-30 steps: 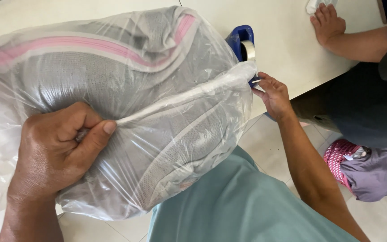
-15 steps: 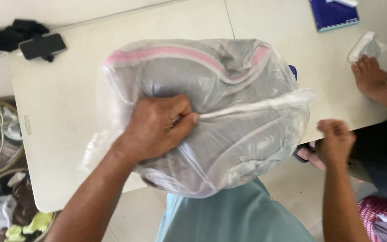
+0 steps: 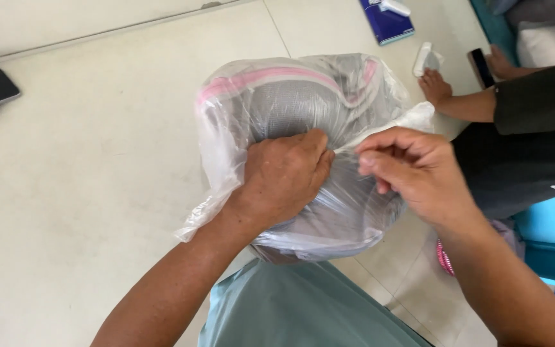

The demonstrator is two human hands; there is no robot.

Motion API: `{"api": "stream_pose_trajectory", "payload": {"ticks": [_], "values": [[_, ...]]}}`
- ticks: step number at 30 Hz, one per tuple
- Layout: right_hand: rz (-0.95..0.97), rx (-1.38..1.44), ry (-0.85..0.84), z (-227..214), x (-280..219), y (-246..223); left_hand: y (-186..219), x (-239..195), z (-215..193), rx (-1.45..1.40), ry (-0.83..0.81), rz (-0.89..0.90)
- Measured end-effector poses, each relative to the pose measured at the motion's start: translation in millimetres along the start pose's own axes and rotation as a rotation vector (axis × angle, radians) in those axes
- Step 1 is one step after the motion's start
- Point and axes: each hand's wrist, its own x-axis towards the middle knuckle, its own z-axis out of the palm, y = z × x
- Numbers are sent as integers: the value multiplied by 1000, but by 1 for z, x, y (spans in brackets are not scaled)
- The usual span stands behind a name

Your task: The person secures a large plastic-wrapped bundle on a white table by repeatedly applying clear packing tape. They use a blue tape dispenser to cut and press strips of tape across the top and sides of the bundle, smoothing each strip with their hands to ensure adhesion.

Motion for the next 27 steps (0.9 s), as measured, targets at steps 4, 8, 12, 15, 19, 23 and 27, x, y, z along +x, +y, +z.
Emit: {"api": "stream_pose_trajectory", "payload": {"ticks": [4, 8, 12, 15, 19, 23, 27], "values": [[-143, 3, 88, 20, 5, 1, -4, 4, -8, -20, -26, 17], [-147, -103, 99, 28, 10, -6, 1, 5, -15, 39, -42, 52], [-56, -232, 113, 33, 16, 4, 1, 6, -15, 80, -60, 78], [49, -553, 136, 32, 15, 2, -1, 4, -11, 106, -82, 74], [155, -741, 103, 33, 14, -6, 4, 7, -18, 155, -108, 96], [-122, -788, 121, 26, 7, 15, 8, 7, -23, 124, -127, 105], [-564, -852, 11, 24, -1, 2, 10, 8, -23, 184, -130, 109]]}}
